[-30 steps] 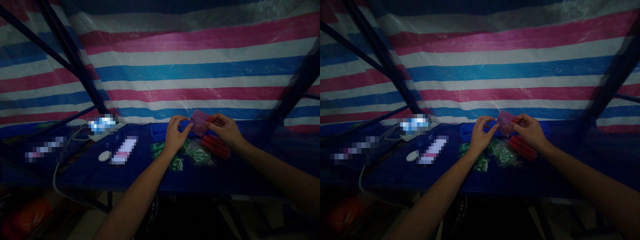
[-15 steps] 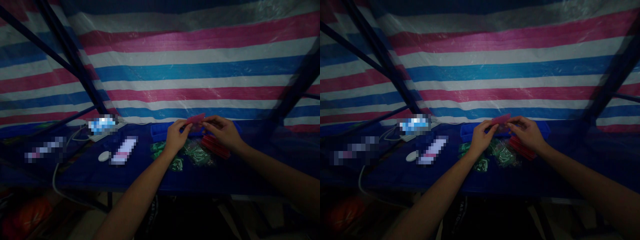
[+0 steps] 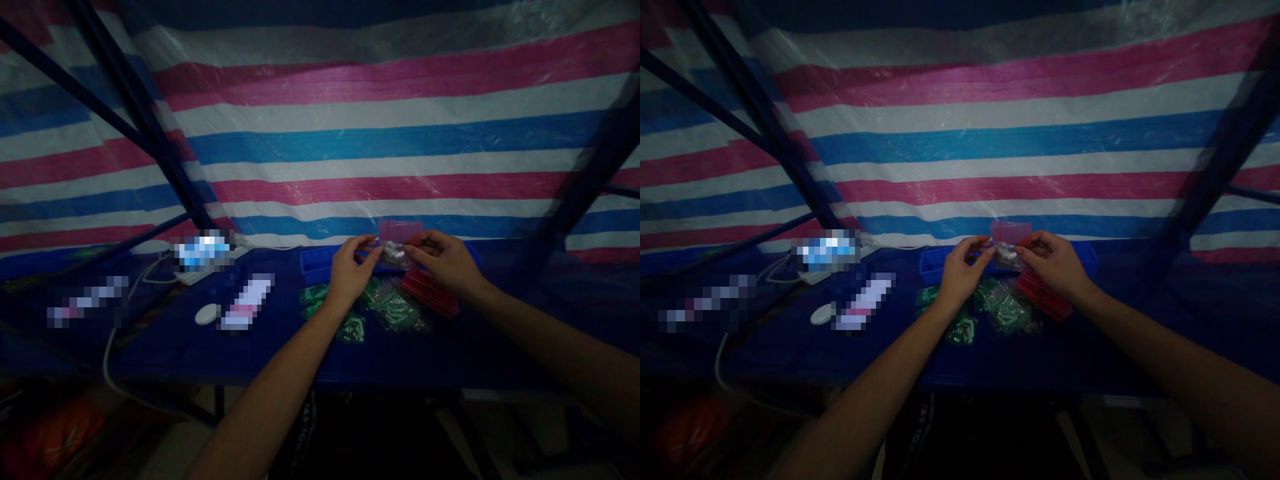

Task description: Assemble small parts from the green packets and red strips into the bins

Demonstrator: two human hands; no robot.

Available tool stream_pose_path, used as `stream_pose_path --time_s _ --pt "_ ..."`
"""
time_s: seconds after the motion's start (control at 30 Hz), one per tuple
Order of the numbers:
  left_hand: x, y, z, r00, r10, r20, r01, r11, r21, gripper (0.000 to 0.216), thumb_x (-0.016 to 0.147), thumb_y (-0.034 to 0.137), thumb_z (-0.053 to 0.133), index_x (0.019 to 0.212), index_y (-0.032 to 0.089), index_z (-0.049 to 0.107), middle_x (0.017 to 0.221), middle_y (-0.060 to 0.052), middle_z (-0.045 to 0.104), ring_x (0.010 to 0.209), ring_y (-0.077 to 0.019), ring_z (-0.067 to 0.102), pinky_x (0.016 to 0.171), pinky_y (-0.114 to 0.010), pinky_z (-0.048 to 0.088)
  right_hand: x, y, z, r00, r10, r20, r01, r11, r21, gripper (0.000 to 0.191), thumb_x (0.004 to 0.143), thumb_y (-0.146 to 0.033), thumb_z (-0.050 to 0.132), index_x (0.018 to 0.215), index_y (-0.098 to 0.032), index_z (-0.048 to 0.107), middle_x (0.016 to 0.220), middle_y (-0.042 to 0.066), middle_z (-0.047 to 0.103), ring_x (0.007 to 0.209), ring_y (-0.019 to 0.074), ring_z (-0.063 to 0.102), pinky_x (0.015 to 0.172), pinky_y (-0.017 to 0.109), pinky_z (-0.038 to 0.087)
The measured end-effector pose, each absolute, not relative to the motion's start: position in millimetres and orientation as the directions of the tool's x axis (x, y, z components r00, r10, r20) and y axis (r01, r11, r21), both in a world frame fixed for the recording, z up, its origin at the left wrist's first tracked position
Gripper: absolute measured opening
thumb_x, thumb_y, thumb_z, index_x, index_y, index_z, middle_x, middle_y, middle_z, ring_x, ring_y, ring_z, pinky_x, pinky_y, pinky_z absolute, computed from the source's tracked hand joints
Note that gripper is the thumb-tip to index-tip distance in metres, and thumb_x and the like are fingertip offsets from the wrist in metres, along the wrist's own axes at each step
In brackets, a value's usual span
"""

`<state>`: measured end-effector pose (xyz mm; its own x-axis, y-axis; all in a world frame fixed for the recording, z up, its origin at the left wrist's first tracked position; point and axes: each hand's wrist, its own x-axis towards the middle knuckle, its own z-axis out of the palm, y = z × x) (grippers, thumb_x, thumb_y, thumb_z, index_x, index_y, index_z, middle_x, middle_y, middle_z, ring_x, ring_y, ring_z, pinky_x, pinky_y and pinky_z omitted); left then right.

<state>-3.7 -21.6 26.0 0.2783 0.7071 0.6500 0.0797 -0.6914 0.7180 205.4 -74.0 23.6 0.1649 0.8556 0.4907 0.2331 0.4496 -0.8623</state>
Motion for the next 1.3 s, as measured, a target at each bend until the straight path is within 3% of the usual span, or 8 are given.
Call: stream_pose_path --time_s 0.13,0.27,0.37,0.57,0.77,0.9,1.13,1.3 --pt "-6 -27 30 0.392 0.591 0.705 0.149 -0.797 0.585 0.025 0.096 0.037 0.066 0.116 0.024 0.073 0.116 -0.009 0.073 0.107 -0.0232 0.068 0.098 -0.042 0.053 209 -73 26 0.197 0.837 0.511 0.272 0.454 -0.849 0.031 0.079 -0.052 0.081 0.09 -0.028 0.065 0.086 0.002 0.074 0.079 0.0234 0.072 0.073 0.039 0.062" --pt "-4 -29 29 0.519 0.494 0.698 0.104 -0.846 0.522 0.04 0.089 0.037 0.075 0.127 0.025 0.069 0.125 -0.01 0.07 0.116 -0.0257 0.064 0.103 -0.044 0.051 202 -82 33 -0.005 0.874 0.486 0.25 0.471 -0.846 0.034 0.079 -0.052 0.081 0.1 -0.026 0.073 0.11 0.006 0.076 0.101 0.0261 0.072 0.094 0.043 0.058" --pt "-4 -25 26 0.506 0.512 0.695 0.143 -0.844 0.517 0.024 0.096 0.032 0.066 0.117 0.023 0.073 0.117 -0.009 0.073 0.11 -0.0249 0.066 0.098 -0.043 0.052 196 -89 36 -0.115 0.878 0.464 0.223 0.478 -0.849 0.034 0.084 -0.052 0.077 0.107 -0.027 0.075 0.116 0.006 0.075 0.104 0.0262 0.071 0.096 0.044 0.057" --pt "-7 -18 25 0.415 0.612 0.673 0.209 -0.784 0.584 0.02 0.098 0.032 0.061 0.102 0.019 0.075 0.102 -0.008 0.076 0.094 -0.0227 0.069 0.087 -0.038 0.055 200 -83 31 0.171 0.79 0.589 0.334 0.516 -0.789 0.032 0.084 -0.049 0.078 0.106 -0.027 0.07 0.105 0.006 0.072 0.095 0.0256 0.07 0.082 0.041 0.061" --pt "-7 -23 28 0.459 0.593 0.662 0.186 -0.793 0.58 0.014 0.094 0.026 0.063 0.1 0.019 0.074 0.098 -0.007 0.076 0.091 -0.0212 0.07 0.086 -0.038 0.055 203 -78 30 0.226 0.711 0.666 0.341 0.582 -0.738 0.056 0.078 -0.04 0.084 0.128 -0.031 0.062 0.133 0.008 0.064 0.115 0.0269 0.066 0.091 0.041 0.06" --pt "-5 -23 24 0.491 0.627 0.604 0.094 -0.728 0.679 0.018 0.092 0.026 0.066 0.109 0.021 0.071 0.102 -0.007 0.075 0.093 -0.0213 0.07 0.087 -0.038 0.056 205 -79 30 0.164 0.821 0.547 0.32 0.481 -0.816 0.028 0.08 -0.046 0.082 0.098 -0.026 0.075 0.101 0.005 0.076 0.093 0.0252 0.072 0.09 0.043 0.06" --pt "-3 -2 16 0.297 0.815 0.497 -0.232 -0.444 0.866 0.05 0.083 0.037 0.081 0.123 0.021 0.054 0.093 -0.003 0.069 0.079 -0.0157 0.07 0.074 -0.029 0.057 211 -72 27 0.222 0.853 0.472 0.219 0.428 -0.877 0.031 0.078 -0.05 0.083 0.093 -0.024 0.074 0.089 0.003 0.077 0.08 0.0204 0.071 0.078 0.036 0.058" --pt "-37 24 27 0.118 0.834 0.54 -0.039 -0.539 0.841 0.053 0.088 0.036 0.075 0.131 0.023 0.047 0.095 -0.003 0.068 0.075 -0.0146 0.069 0.068 -0.026 0.054 214 -72 28 0.217 0.868 0.448 0.258 0.391 -0.883 0.033 0.084 -0.054 0.077 0.098 -0.024 0.074 0.084 0.003 0.077 0.074 0.0197 0.07 0.072 0.035 0.057"
